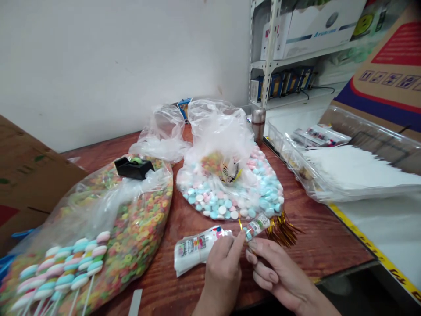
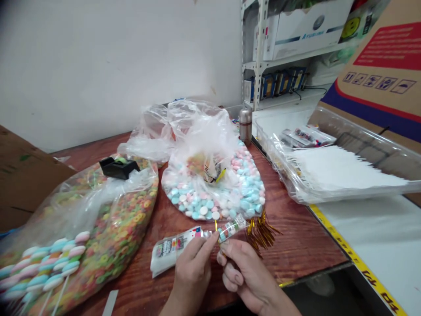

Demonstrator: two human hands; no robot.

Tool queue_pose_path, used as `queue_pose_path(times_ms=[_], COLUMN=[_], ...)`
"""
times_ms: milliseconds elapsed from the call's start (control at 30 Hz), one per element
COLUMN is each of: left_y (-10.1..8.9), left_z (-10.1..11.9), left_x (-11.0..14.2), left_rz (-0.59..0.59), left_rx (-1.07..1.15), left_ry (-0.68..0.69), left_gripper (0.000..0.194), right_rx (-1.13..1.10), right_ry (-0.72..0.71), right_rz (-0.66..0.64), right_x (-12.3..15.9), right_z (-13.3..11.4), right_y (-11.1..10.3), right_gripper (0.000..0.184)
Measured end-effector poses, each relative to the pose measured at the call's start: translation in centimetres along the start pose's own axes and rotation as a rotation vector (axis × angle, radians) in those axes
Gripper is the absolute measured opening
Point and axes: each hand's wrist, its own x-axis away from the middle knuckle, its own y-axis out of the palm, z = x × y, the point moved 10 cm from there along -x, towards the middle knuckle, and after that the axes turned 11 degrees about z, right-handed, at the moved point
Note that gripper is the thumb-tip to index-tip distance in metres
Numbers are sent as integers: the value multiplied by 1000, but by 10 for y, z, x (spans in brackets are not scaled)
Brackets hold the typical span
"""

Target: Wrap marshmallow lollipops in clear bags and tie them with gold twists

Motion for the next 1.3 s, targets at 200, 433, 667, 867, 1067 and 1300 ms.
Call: queue_pose_path(times_ms=[200,433,667,867,1067,1300], left_y=[8,9,45,74,75,62], left_z=[-15,-25,-56,-34,-31,-42], left_x=[3,3,34,48,47,46], left_rz=[-25,-34,45,87,94,134], left_rx=[10,127,874,1420,1449,1112], left_ry=[-132,-288,-1239,-1608,-1618,-1432], left_gripper=[36,34,15,18,20,18], right_rx=[377,1150,972,962,1155,1109], right_ry=[-332,-1021,-903,-959,-1300,-1322], right_rz=[234,459,399,464,409,350], right_x=[7,37,15,15,33,38], right_z=[-31,-58,-53,-60,-69,-68], right_y=[-14,9,6,1,17,25], right_gripper=[20,16,23,18,22,18])
